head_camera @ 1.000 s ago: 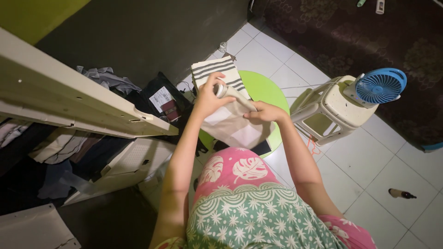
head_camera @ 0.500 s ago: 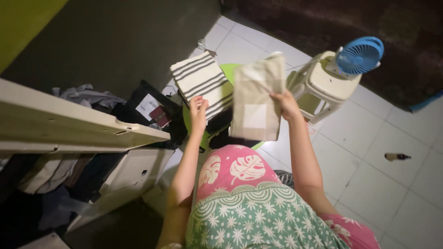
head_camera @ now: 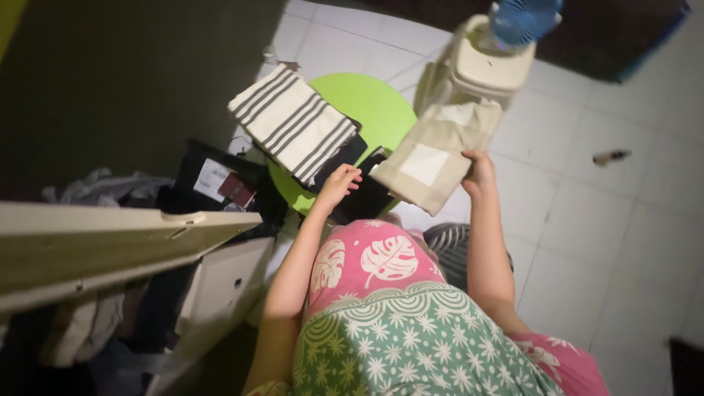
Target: Organize folded clothes and put them into a storage cabinet.
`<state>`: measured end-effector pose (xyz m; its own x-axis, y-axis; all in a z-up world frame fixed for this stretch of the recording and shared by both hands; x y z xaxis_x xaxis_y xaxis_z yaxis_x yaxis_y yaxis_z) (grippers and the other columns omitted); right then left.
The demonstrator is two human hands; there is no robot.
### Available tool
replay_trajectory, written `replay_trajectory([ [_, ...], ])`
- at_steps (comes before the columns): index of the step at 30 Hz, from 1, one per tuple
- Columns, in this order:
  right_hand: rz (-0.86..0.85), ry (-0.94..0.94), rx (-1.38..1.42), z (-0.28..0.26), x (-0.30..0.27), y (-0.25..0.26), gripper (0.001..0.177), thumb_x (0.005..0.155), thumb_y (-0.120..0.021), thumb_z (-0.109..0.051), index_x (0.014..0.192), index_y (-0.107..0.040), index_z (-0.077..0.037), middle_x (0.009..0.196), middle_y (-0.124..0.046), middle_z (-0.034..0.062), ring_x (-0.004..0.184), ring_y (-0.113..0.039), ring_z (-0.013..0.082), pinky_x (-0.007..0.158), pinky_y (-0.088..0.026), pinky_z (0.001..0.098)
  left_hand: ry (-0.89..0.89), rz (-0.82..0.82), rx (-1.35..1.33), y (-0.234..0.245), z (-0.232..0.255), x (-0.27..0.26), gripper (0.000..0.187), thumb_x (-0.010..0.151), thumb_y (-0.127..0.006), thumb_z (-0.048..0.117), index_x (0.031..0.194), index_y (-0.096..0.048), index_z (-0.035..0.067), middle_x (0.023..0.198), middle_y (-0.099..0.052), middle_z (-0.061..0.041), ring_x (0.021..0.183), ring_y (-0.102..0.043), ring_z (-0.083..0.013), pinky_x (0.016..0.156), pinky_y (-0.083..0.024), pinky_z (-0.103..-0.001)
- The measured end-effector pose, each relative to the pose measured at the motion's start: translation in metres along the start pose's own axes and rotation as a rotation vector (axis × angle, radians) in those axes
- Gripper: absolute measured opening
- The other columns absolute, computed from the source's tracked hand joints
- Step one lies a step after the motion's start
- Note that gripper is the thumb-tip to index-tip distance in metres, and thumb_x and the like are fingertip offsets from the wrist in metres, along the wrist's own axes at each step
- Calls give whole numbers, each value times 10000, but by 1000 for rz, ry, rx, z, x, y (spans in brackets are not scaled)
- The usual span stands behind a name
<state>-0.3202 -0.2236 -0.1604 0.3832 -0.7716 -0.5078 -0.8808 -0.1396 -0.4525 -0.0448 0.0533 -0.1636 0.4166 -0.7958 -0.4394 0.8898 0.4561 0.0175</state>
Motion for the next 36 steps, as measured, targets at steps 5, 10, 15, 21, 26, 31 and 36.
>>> replay_trajectory([
  [5, -42, -4, 129, 10, -43, 5, 345, 899, -635, -108, 1229, -570, -29, 1200, -667, 149, 1123, -657, 329, 1042, -538, 500, 101, -108, 95, -21, 33, -11, 481, 909, -643, 495, 1238, -589, 147, 1184, -679, -64, 1037, -628, -179, 799, -488, -326],
  [10, -281, -19, 466, 45, -71, 28, 399, 948, -601, -285, 1202, -547, 17, 1239, -666, 203, 1146, -640, 362, 1072, -524, 477, 183, -349, -171, -64, 21, 2, 707, 841, -691, 482, 1437, -464, 175, 1337, -590, -47, 1226, -539, -196, 925, -476, -351],
  [15, -385, 141, 552, 94, -99, 66, 584, 946, -631, -437, 1303, -449, -13, 1364, -590, 208, 1247, -583, 370, 1160, -465, 489, 322, -472, -540, -110, -52, 34, 603, 858, -696, 404, 1312, -589, 21, 1153, -699, -126, 1052, -659, -253, 929, -538, -365],
  [21, -416, 110, 626, 108, -149, 45, 1195, 775, -629, -723, 1651, -280, 11, 1615, -430, 198, 1454, -458, 330, 1244, -344, 435, 200, -318, -486, -120, -21, 10, 463, 836, -680, 195, 1272, -607, 56, 1075, -705, -99, 980, -682, -232, 871, -552, -363],
  [26, -335, 76, 714, 92, -146, -7, 1258, 753, -588, -809, 1611, -274, 56, 1615, -415, 248, 1471, -434, 386, 1251, -320, 480, 124, -152, -632, -123, -5, 30, 565, 820, -647, 66, 1358, -476, 92, 1160, -646, -131, 1033, -664, -277, 843, -588, -428],
  [31, -42, 76, 802, 79, -74, -16, 906, 828, -641, -574, 1455, -452, 52, 1476, -534, 239, 1353, -517, 409, 1143, -378, 557, 69, -19, -731, -117, -15, 76, 704, 831, -613, -49, 1450, -339, 145, 1295, -580, -145, 1123, -636, -286, 896, -590, -449],
  [36, 77, -51, 295, 59, 35, -28, 474, 820, -614, 13, 1285, -525, 39, 1219, -608, 187, 1167, -614, 371, 1039, -532, 506, 203, -6, -737, -94, -20, 121, 634, 856, -641, 98, 1438, -392, 136, 1307, -593, -146, 1122, -657, -306, 897, -594, -486],
])
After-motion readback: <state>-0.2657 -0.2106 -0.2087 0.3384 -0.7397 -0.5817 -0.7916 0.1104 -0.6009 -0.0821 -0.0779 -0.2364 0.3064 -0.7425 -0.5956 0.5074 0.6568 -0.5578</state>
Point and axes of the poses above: each hand's wrist, its own x-axis towards the middle knuckle, its own y-axis out of the back of the hand, z = x × y, the point moved 4 cm from there along x, towards the middle knuckle
